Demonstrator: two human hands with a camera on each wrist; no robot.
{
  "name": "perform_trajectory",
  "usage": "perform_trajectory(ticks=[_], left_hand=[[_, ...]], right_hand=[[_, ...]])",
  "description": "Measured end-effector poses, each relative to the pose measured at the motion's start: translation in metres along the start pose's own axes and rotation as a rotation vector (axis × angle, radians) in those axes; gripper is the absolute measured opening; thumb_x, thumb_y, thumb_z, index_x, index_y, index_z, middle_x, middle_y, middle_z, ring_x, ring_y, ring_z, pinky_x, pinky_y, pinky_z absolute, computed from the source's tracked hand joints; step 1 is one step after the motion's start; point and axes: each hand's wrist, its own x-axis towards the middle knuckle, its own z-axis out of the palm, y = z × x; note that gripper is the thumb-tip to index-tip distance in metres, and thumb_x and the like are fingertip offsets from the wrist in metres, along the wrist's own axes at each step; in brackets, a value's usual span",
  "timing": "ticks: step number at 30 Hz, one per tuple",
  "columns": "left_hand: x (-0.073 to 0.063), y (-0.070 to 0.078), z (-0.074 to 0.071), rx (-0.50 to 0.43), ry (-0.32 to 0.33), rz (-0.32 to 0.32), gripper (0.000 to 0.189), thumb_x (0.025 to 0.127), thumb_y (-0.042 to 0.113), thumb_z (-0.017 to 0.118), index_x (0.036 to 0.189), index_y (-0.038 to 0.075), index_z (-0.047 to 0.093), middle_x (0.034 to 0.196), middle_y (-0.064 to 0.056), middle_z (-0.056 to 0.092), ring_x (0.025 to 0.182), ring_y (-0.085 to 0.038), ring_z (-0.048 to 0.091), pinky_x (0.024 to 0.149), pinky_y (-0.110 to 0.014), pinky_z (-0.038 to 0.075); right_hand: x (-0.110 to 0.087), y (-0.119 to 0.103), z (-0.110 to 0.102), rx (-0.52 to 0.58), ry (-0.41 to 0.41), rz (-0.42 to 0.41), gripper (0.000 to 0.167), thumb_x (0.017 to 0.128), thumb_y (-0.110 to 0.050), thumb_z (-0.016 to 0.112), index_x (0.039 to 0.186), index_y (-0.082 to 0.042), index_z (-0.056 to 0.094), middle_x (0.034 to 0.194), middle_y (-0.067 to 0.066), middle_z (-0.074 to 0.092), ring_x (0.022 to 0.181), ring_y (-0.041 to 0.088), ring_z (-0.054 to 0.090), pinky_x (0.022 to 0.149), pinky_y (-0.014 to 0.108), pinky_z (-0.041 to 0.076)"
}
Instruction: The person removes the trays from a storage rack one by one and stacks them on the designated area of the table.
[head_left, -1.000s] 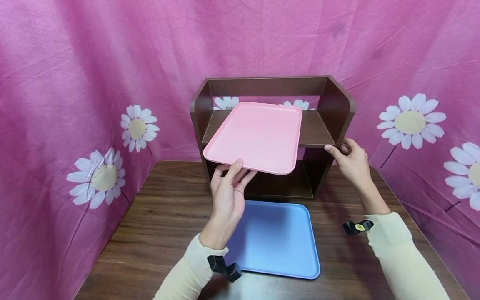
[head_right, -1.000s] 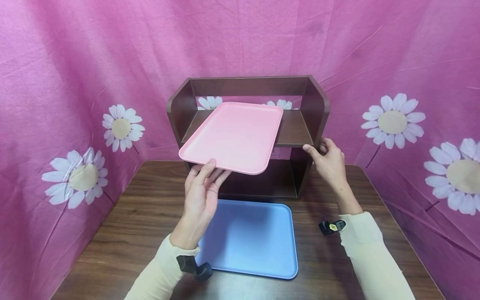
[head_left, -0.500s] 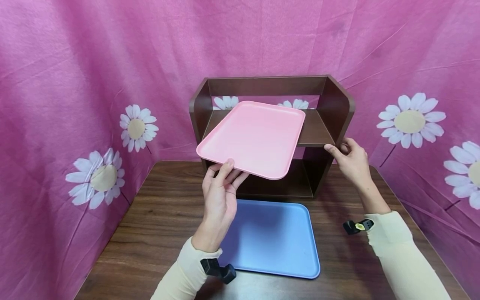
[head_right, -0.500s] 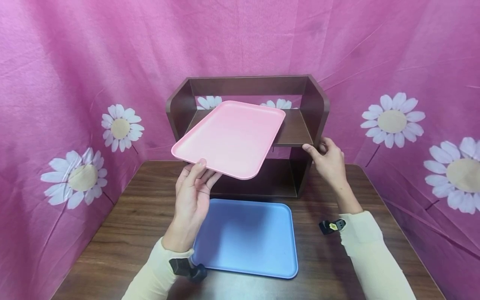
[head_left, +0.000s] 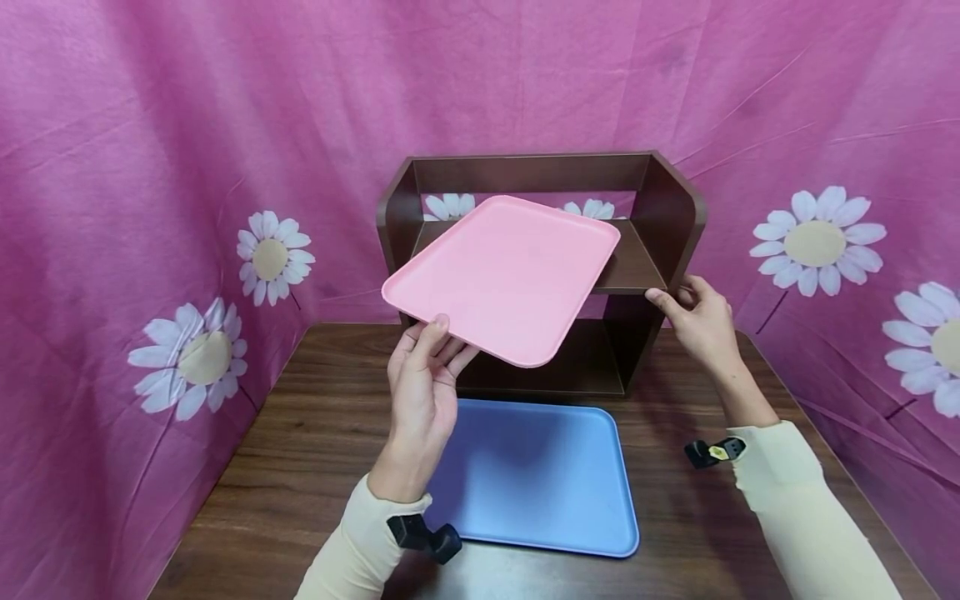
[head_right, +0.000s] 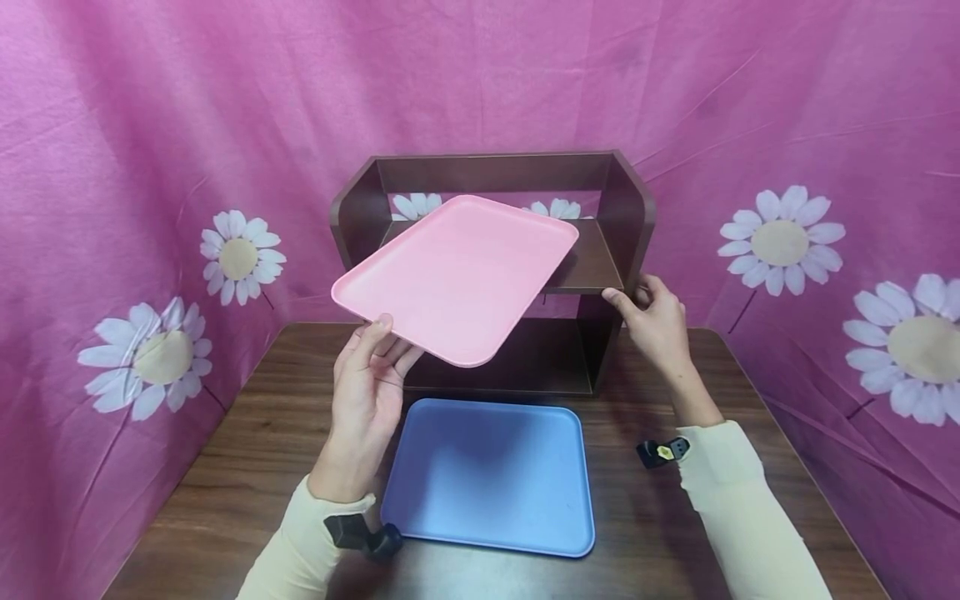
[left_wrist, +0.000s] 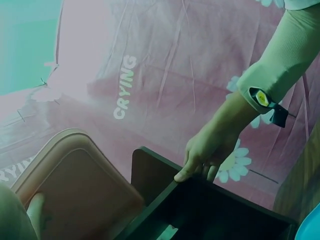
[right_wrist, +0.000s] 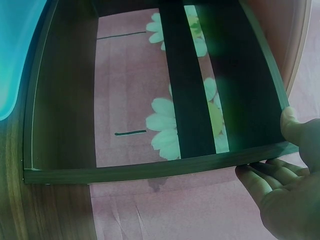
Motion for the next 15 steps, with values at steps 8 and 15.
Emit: perform_trajectory(ticks=[8, 15], left_hand=[[0.003, 0.008, 0.000, 0.019, -0.005, -0.009, 0.013, 0.103, 0.002, 0.058, 0.094, 0.009, 0.065, 0.082, -0.004, 0.080, 0.077, -0.017, 0.079, 0.073, -0.035, 0.068], [0.008, 0.016, -0.003, 0.010, 0.004, -0.006, 0.007, 0.101, 0.005, 0.064, 0.097, 0.006, 0.069, 0.083, -0.006, 0.081, 0.076, -0.016, 0.078, 0.074, -0.033, 0.067]], right_hand=[[0.000, 0.000, 0.000, -0.001, 0.013, -0.020, 0.060, 0.101, -0.046, 0.073, 0.142, -0.002, 0.062, 0.132, 0.023, 0.070, 0.085, -0.015, 0.053, 0.071, 0.008, 0.040], [0.000, 0.000, 0.001, 0.001, 0.019, -0.020, 0.059, 0.101, -0.045, 0.073, 0.141, -0.002, 0.063, 0.131, 0.023, 0.071, 0.084, -0.014, 0.053, 0.069, 0.009, 0.041]])
